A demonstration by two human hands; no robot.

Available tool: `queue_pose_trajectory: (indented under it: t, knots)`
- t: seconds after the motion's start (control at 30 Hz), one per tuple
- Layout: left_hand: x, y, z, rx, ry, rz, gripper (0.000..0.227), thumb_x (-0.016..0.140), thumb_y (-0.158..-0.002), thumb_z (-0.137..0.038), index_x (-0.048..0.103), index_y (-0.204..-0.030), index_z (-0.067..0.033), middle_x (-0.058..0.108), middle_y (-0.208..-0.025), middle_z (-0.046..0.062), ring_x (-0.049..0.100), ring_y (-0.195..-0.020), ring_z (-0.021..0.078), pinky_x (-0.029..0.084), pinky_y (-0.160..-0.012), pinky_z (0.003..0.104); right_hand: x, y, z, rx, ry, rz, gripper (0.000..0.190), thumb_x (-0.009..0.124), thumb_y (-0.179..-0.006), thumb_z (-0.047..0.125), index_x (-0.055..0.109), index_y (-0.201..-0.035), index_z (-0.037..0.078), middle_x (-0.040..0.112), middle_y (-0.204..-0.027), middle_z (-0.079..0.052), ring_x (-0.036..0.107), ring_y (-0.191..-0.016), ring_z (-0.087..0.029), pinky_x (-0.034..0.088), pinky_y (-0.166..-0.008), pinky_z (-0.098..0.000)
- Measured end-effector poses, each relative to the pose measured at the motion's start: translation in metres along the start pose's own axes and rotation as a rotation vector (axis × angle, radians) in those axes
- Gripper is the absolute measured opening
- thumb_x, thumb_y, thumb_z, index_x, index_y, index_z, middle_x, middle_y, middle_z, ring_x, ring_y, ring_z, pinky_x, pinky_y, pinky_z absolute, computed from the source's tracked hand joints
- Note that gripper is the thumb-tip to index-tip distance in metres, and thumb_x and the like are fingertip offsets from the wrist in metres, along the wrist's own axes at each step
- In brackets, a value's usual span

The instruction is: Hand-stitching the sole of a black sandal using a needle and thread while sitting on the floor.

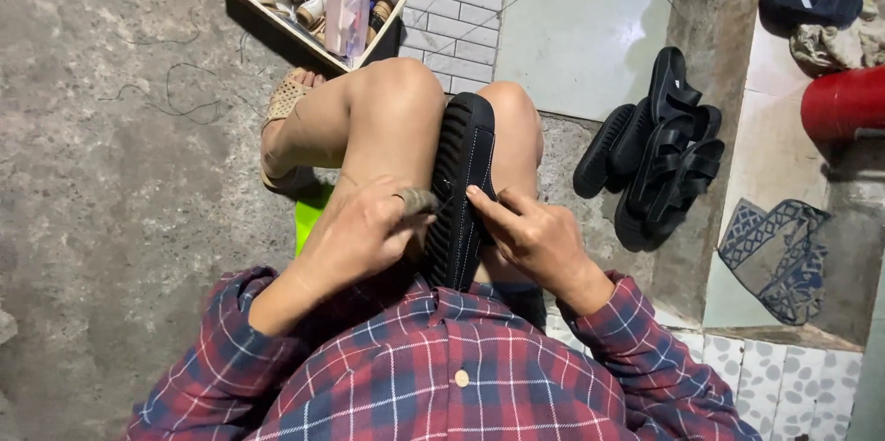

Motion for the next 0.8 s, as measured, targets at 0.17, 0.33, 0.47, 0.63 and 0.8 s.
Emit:
queue_pose_trajectory:
  t: [0.17,0.33,0.47,0.63,0.8]
  knots:
    - [-0.017,-0.017,-0.028,-0.063,0.969,-0.119,0.014,0.057,-0.092,-0.004,0.069,-0.097,-0.0003,0.069,-0.097,0.012,0.065,-0.087,0.0207,0.054,-0.082,0.040,0.001,0.003,-0.003,-0.041,0.048,-0.086,0.033,0.056,-0.090,0.020,0.067,-0.119,0.032,0.060,-0.078,0.002,0.055,-0.043,-0.017,0.047,-0.042,-0.0277]
    - [0.022,-0.016,0.003,-0.097,0.440,-0.267,0.012,0.063,-0.086,-0.010,0.071,-0.096,-0.0084,0.064,-0.088,0.005,0.066,-0.078,0.0265,0.054,-0.071,0.036,0.003,0.008,-0.003,-0.061,0.059,-0.112,0.033,0.055,-0.090,0.018,0.067,-0.119,0.029,0.059,-0.081,0.002,0.051,-0.043,-0.014,0.046,-0.042,-0.0256]
    - [0.019,-0.027,-0.001,-0.289,0.117,-0.226,0.016,0.065,-0.079,-0.017,0.062,-0.071,-0.0038,0.055,-0.063,0.010,0.060,-0.059,0.0380,0.047,-0.049,0.049,0.003,0.006,-0.003,-0.071,0.033,-0.120,0.031,0.054,-0.091,0.019,0.068,-0.117,0.028,0.060,-0.081,0.000,0.052,-0.044,-0.016,0.045,-0.042,-0.0268]
    - [0.020,-0.032,0.005,-0.446,0.233,0.024,0.023,0.076,-0.071,-0.023,0.063,-0.069,-0.0047,0.063,-0.061,0.017,0.065,-0.067,0.0430,0.049,-0.057,0.051,0.005,0.006,-0.007,-0.050,0.008,-0.098,0.033,0.054,-0.091,0.019,0.067,-0.120,0.030,0.059,-0.081,0.001,0.051,-0.043,-0.015,0.045,-0.043,-0.0261]
    - [-0.005,-0.036,-0.002,-0.490,0.387,0.119,0.016,0.074,-0.072,-0.018,0.068,-0.075,-0.0033,0.068,-0.071,0.022,0.065,-0.075,0.0456,0.048,-0.067,0.053,-0.011,0.000,-0.012,0.012,-0.084,0.050,0.036,0.054,-0.092,0.024,0.062,-0.127,0.031,0.057,-0.079,-0.003,0.057,-0.048,-0.025,0.049,-0.046,-0.0363]
Point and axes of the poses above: each hand's wrist, its own y-axis away from the middle knuckle, its own x-axis out of the palm, z = x × y, the point moved 4 cm from there along -y, towards the middle knuckle
